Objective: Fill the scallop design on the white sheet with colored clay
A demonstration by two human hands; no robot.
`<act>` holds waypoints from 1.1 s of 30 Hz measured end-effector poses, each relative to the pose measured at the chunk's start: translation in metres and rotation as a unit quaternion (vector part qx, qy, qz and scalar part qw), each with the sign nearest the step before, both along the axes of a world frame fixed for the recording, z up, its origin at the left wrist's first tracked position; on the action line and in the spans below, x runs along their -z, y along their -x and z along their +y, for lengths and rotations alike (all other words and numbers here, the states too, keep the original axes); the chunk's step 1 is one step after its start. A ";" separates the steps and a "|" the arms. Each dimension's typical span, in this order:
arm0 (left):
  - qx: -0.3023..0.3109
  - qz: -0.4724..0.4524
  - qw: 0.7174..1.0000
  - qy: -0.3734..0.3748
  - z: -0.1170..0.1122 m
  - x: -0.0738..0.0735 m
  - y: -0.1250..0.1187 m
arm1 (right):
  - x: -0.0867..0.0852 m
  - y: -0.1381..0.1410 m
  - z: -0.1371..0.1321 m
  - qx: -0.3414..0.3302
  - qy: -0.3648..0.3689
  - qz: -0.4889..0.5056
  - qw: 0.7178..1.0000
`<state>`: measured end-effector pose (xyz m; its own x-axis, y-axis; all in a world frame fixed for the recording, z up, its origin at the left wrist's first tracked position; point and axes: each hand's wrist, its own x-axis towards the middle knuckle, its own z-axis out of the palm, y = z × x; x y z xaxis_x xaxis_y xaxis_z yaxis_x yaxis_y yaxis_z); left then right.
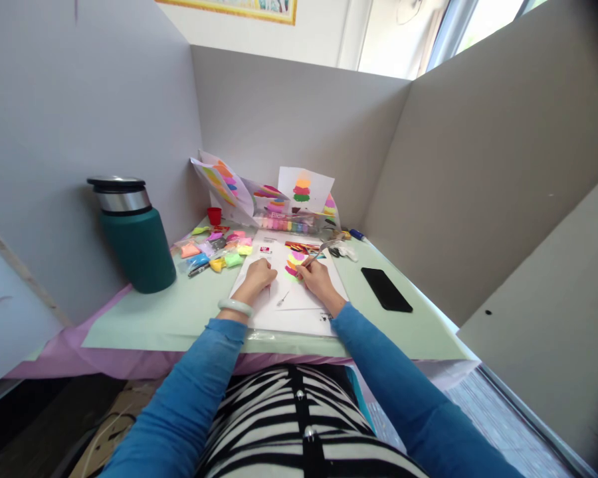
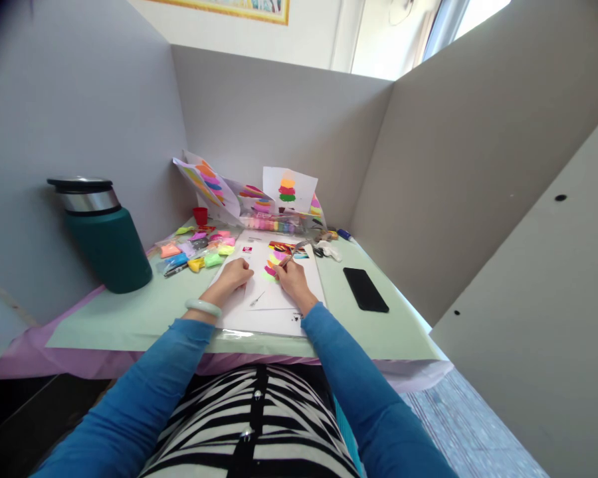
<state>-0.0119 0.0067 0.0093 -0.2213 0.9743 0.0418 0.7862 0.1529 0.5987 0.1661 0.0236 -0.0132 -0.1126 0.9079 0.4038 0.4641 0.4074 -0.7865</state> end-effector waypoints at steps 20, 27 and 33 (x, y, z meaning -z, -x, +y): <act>-0.001 -0.012 1.000 0.000 0.000 0.000 0.000 | -0.004 -0.001 -0.008 -0.022 0.009 0.005 1.000; -0.001 -0.015 1.000 -0.001 -0.001 0.000 0.000 | -0.005 -0.001 -0.010 -0.026 0.014 0.003 1.000; 0.000 -0.011 1.000 -0.002 -0.002 -0.002 -0.001 | -0.005 -0.001 -0.013 -0.034 0.010 0.008 0.999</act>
